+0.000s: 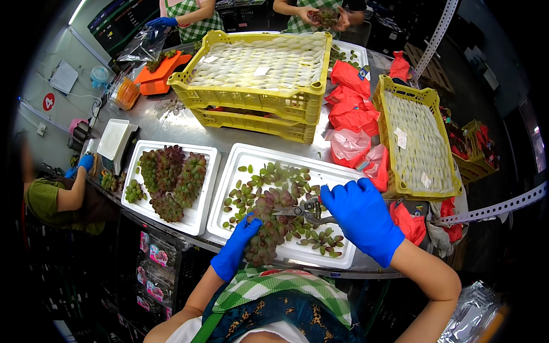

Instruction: The person holds a bunch of grapes and uses shears to trim individual grapes and stems into a tray.

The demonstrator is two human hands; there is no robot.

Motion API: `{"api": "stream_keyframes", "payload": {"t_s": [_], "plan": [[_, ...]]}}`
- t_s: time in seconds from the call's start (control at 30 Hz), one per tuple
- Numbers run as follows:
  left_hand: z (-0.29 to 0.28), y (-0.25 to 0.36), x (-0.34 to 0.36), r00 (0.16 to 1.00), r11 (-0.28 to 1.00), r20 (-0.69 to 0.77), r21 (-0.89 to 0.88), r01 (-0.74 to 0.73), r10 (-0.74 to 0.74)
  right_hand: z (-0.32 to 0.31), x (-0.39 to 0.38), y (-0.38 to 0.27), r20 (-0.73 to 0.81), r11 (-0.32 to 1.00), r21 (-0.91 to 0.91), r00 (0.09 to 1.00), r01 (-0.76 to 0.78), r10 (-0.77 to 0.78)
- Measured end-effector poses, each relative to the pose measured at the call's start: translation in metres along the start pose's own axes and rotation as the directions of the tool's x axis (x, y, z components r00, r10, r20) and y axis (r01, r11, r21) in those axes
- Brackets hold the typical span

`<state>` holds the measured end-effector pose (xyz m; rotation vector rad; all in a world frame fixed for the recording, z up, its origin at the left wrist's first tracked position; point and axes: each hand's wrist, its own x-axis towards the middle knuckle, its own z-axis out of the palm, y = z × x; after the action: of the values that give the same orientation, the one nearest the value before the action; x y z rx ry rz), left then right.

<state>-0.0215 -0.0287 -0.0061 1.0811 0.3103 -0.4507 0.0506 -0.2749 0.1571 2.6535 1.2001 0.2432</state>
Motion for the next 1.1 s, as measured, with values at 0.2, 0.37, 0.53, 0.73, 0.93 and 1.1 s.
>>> {"api": "stream_keyframes", "payload": {"t_s": [0.2, 0.37, 0.53, 0.73, 0.93, 1.1], "plan": [[0.007, 0.01, -0.001, 0.999, 0.999, -0.007, 0.005, 0.05, -0.05, -0.013, 0.015, -0.007, -0.027, 0.954, -0.269, 0.989, 0.132, -0.145], [0.013, 0.012, -0.001, 0.998, 0.997, -0.054, 0.065, 0.049, -0.046, -0.023, 0.025, -0.012, -0.015, 0.886, -0.386, 0.959, 0.257, -0.284], [0.027, 0.03, -0.011, 0.997, 0.989, -0.067, 0.143, 0.048, -0.038, -0.03, 0.03, -0.016, 0.066, 0.83, -0.449, 0.939, 0.331, -0.339], [0.02, 0.018, -0.008, 0.996, 0.993, -0.056, 0.099, 0.067, -0.062, -0.028, 0.03, -0.016, 0.104, 0.838, -0.422, 0.937, 0.346, -0.334], [0.026, 0.027, -0.012, 0.997, 0.997, 0.025, 0.034, 0.074, -0.075, -0.032, 0.029, -0.008, 0.161, 0.893, -0.284, 0.935, 0.349, -0.315], [0.025, 0.031, -0.021, 0.961, 0.903, 0.225, -0.358, 0.237, -0.163, -0.037, 0.023, 0.0, 0.043, 0.999, 0.05, 0.999, -0.013, 0.011]]}}
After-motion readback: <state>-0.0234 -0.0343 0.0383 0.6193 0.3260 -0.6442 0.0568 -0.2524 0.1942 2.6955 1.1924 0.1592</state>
